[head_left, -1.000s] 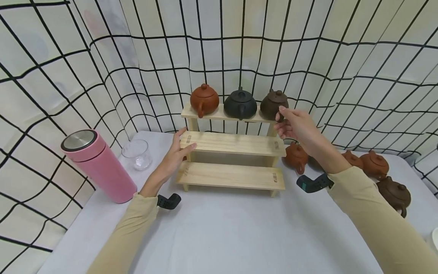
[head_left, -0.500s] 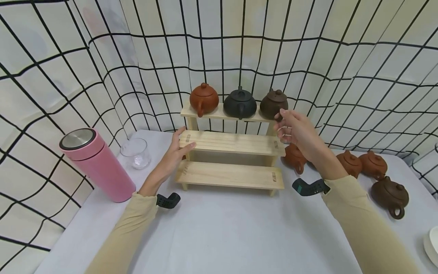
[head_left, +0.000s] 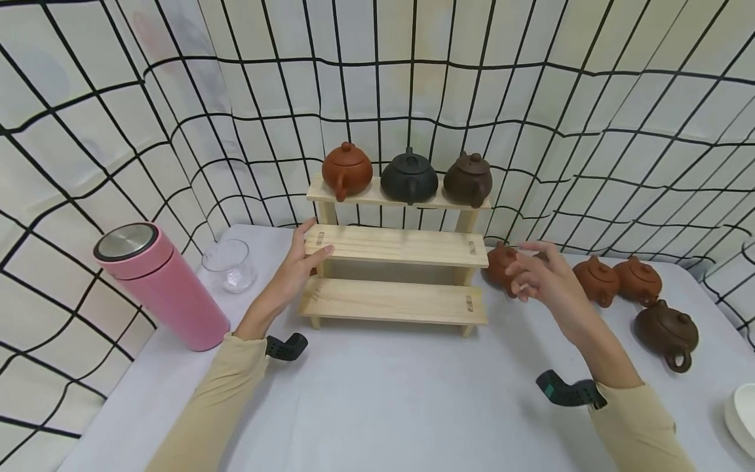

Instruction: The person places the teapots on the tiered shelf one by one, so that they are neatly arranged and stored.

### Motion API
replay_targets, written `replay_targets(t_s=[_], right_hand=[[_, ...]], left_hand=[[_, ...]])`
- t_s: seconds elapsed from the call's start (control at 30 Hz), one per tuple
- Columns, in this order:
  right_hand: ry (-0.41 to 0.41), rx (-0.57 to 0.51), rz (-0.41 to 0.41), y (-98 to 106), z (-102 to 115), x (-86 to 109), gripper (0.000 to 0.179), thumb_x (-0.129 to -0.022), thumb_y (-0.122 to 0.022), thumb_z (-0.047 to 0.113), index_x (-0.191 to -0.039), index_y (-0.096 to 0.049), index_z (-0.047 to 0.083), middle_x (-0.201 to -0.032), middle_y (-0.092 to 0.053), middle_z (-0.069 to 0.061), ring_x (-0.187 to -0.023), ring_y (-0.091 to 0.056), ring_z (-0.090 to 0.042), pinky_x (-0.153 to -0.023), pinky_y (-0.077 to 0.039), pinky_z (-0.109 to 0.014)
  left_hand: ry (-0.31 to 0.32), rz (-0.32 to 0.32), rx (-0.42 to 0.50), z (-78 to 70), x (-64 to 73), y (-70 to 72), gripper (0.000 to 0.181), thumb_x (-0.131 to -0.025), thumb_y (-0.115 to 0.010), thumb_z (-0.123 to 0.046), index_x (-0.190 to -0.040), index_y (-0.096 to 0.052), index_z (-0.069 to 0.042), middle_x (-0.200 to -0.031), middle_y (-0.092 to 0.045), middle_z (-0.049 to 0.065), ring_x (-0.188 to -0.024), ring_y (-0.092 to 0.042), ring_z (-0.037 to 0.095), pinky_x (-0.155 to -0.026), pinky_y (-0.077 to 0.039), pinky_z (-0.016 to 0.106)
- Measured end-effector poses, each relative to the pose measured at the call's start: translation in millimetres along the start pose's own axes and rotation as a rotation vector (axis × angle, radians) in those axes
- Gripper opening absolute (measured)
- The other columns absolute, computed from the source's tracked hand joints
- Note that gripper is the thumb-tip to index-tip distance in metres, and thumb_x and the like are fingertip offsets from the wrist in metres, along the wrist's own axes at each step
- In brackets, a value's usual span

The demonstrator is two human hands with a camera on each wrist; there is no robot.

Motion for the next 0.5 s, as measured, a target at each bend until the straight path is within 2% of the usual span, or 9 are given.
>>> replay_targets(t_s=[0.1,0.23,0.33,0.43,0.5], right_hand=[[-0.055,0.038,-0.041,24,-29,18.5,0.070,-0.113,-0.043,0.039,-0.163,-0.007,0.008,-0.115,-0.061,-0.005,-0.087,-0.062,-0.014,-0.074,-0.054,-0.025],[-0.107,0.059,-0.109,65,-64,43.3,0.080,-0.113,-0.043,0.036,-0.164,0.012,0.006,-0.103,-0.064,0.017,-0.083,-0.063,-0.008,-0.073,-0.055,-0.021],[-0.148,-0.047,-0.187,95,-85,60.8,0.085,-0.113,-0.044,0.031,-0.163,0.020,0.009,-0.095,-0.062,0.023,-0.079,-0.063,-0.005,-0.070,-0.054,-0.018],[-0.206,-0.198,-0.290,118,-101,77.1,0.089,-0.112,-0.044,0.025,-0.161,0.030,0.015,-0.091,-0.061,0.022,-0.074,-0.062,-0.004,-0.067,-0.053,-0.017],[-0.251,-0.247,-0.358,130,-109,86.7,0.090,-0.112,-0.042,0.023,-0.158,0.036,0.016,-0.087,-0.061,0.023,-0.071,-0.062,-0.003,-0.064,-0.053,-0.017]], left_hand=[[0.004,0.004,-0.008,-0.3,-1.3,-1.3,0.079,-0.110,-0.049,-0.021,-0.165,0.005,-0.005,-0.170,-0.005,0.024,-0.155,-0.013,0.035,-0.126,-0.009,0.053],[0.003,0.010,-0.002,-1.4,-2.5,-2.8,0.080,-0.110,-0.050,-0.021,-0.165,0.006,-0.006,-0.170,-0.005,0.024,-0.154,-0.016,0.036,-0.125,-0.011,0.053],[-0.001,0.012,0.009,-2.3,-2.8,-3.0,0.080,-0.110,-0.049,-0.020,-0.165,0.007,-0.006,-0.170,-0.005,0.024,-0.153,-0.017,0.036,-0.125,-0.012,0.053],[0.002,0.013,0.014,-2.4,-2.5,-2.7,0.079,-0.110,-0.048,-0.019,-0.165,0.007,-0.006,-0.169,-0.006,0.025,-0.152,-0.018,0.036,-0.125,-0.012,0.053],[0.006,0.017,0.013,-2.0,-2.7,-3.5,0.078,-0.111,-0.047,-0.018,-0.165,0.008,-0.006,-0.169,-0.008,0.025,-0.151,-0.019,0.037,-0.124,-0.013,0.054]])
Point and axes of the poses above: each hand's wrist, its own x-axis away from the middle knuckle, its own y-axis out of the back of the hand, z = x × y, the point moved 6 cm from there along -x, towards the middle knuckle
